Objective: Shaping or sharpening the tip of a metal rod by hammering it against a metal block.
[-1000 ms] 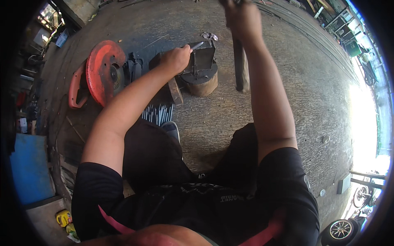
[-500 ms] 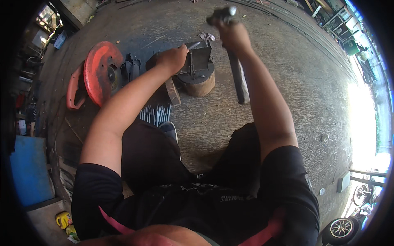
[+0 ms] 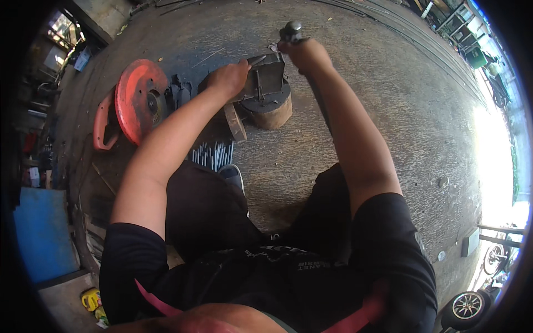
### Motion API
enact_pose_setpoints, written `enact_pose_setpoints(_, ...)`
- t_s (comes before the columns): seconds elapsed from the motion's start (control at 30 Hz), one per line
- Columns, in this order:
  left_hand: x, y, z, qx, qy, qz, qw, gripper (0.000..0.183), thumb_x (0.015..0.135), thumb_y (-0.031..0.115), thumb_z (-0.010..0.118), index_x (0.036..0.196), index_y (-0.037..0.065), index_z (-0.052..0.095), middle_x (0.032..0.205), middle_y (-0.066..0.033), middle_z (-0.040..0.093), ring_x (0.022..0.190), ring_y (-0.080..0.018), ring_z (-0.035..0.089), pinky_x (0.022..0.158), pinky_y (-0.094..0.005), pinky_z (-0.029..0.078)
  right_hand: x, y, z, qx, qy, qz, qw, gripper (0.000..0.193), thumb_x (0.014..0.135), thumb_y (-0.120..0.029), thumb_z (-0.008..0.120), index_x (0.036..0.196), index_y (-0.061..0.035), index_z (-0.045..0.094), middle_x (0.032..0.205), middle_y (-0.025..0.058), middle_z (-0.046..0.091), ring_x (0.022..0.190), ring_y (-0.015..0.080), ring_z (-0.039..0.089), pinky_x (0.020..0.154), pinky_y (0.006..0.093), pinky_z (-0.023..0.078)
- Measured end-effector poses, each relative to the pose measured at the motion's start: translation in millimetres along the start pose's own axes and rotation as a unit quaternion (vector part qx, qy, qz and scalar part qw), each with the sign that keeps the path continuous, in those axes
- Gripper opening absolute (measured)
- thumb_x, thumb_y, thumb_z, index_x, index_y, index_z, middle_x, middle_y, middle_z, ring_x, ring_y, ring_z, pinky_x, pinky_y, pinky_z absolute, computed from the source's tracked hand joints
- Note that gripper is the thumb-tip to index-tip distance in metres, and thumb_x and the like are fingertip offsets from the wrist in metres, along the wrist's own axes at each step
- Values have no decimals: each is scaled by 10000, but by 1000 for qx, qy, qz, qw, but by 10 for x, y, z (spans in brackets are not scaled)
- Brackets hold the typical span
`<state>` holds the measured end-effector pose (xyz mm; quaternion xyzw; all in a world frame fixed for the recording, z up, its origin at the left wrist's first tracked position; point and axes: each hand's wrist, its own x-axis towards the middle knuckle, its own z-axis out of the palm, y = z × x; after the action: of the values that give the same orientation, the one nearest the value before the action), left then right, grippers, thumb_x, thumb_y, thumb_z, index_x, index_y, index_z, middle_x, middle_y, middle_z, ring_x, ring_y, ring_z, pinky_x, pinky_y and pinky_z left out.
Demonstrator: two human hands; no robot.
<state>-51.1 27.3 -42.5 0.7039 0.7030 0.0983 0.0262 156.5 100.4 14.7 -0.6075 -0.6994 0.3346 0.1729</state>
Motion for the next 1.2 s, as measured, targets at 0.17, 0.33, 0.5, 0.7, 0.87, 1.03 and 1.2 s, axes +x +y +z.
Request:
enact_pose_setpoints(0.17, -28, -23, 120, -34, -1, 5, 999, 333, 1003, 334, 380, 1001, 57, 565, 863, -239, 664, 857, -438, 646, 737, -542, 506, -254, -476, -422, 120, 172, -189, 959, 482, 871, -510, 650, 849, -28, 672, 634, 38, 608, 550, 140, 604, 509, 298, 484)
enact_pose_setpoints(0.33, 56, 12, 198, -81, 12, -6, 997, 345, 1004, 339, 368, 972, 54, 559, 882, -250, 651, 870, -458, 624, 759, -554, 484, -445, -622, -421, 163, 269, -247, 916, 430, 896, -464, 634, 821, -42, 665, 595, 30, 600, 523, 144, 608, 504, 301, 486)
enact_pose_setpoints(0.5, 183, -80, 234, -111, -56, -57, 991, 414, 1019, 341, 318, 1025, 21, 580, 949, -258, 649, 945, -440, 619, 832, -521, 486, -53, -28, 415, -126, 66, -66, 988, 597, 844, -576, 567, 1106, -50, 674, 1002, 207, 693, 1013, 354, 656, 892, 418, 505)
enact_pose_setpoints(0.7, 124, -97, 254, -99, -34, -27, 994, 434, 1017, 337, 327, 1002, 13, 615, 1012, -261, 649, 969, -433, 620, 855, -512, 484, -159, -353, -86, -55, 125, -143, 980, 598, 854, -608, 558, 1001, -43, 691, 929, 207, 695, 916, 372, 672, 805, 444, 528)
enact_pose_setpoints(0.87, 88, -53, 251, -133, -33, -39, 990, 453, 1017, 334, 333, 969, -19, 614, 984, -279, 637, 965, -447, 607, 854, -514, 467, -379, -726, -255, 108, 323, -331, 880, 350, 892, -328, 634, 910, 22, 635, 669, 143, 617, 541, 240, 596, 538, 399, 467)
enact_pose_setpoints(1.03, 282, 24, 239, -123, -71, -7, 990, 516, 1023, 353, 284, 955, -37, 614, 989, -280, 640, 998, -441, 599, 880, -496, 468, 178, -179, 217, -204, 137, -208, 947, 541, 899, -555, 516, 1075, -64, 661, 978, 202, 691, 916, 373, 677, 773, 455, 545)
enact_pose_setpoints(1.2, 221, 14, 203, -187, -161, -84, 966, 575, 1016, 397, 246, 831, -29, 584, 753, -195, 634, 604, -347, 636, 599, -464, 533, -98, -160, 148, -117, 55, -77, 989, 595, 842, -617, 557, 1042, -72, 688, 1017, 178, 696, 999, 348, 661, 877, 425, 516)
